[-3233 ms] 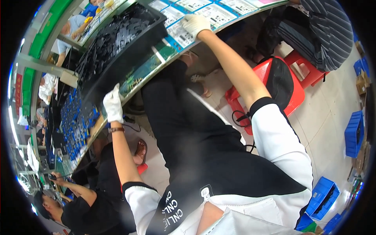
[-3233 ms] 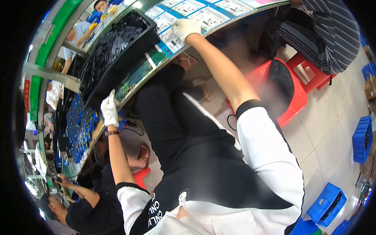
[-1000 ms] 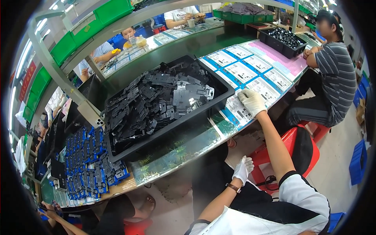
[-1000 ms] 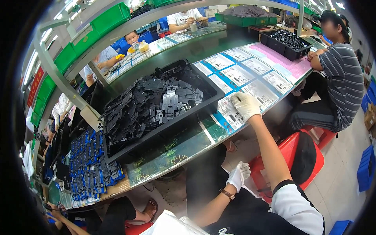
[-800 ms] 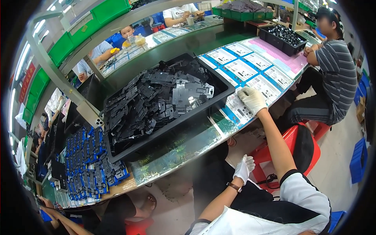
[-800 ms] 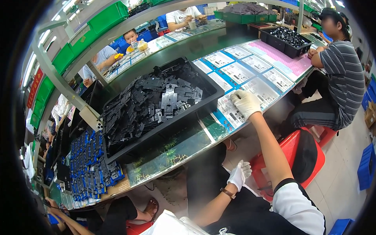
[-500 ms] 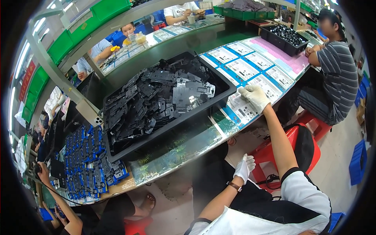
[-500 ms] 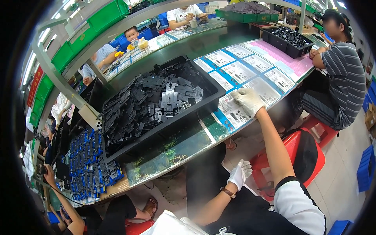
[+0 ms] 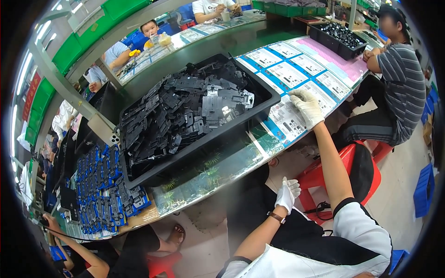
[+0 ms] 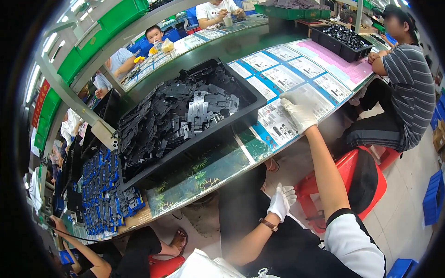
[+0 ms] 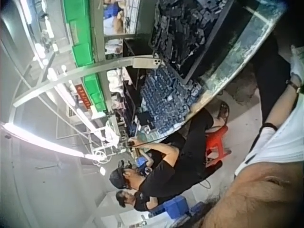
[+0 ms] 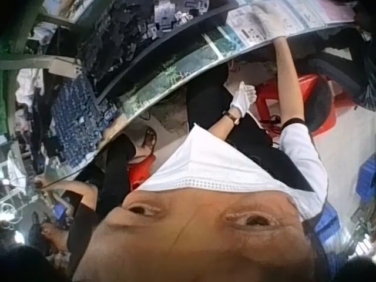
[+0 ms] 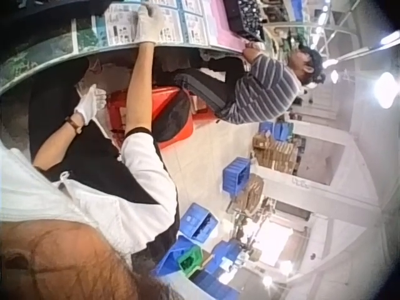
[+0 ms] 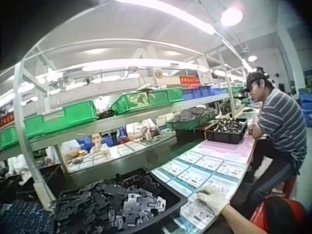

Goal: The person assembles toy cars by taking plastic chassis pieces from a tray and snapping them onto toy car bodies by hand.

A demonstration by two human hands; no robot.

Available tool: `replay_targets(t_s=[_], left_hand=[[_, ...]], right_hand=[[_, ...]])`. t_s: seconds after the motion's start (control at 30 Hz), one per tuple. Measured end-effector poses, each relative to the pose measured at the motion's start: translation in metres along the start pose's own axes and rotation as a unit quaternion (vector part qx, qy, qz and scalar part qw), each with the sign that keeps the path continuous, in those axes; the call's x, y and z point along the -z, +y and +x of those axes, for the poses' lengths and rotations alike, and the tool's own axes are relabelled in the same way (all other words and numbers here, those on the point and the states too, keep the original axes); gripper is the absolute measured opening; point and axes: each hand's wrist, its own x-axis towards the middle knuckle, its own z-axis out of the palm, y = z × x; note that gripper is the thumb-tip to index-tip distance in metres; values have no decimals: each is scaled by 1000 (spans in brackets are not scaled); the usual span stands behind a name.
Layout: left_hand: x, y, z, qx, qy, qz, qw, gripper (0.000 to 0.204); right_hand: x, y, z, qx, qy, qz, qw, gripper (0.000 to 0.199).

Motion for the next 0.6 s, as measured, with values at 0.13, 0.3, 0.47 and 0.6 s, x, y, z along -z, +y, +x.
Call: replay_targets(t_s=[0.13,0.3,0.47,0.6], left_hand=[[5,-2,4,-8,3,-20,1000,65],[7,-1,5,-3,-8,-45,999,71],[-5,8,-8,-10,13,-86,996,73],[-8,11,-11,-16,6,-111,994,69]], right_hand=[[-4,0,-1,38,1,-49,998,17],[0,7,1,56,38,-87,994,15],[1,4,0,135,66,-145,978,20],[-1,-7,-5,106,46,-151,982,22]])
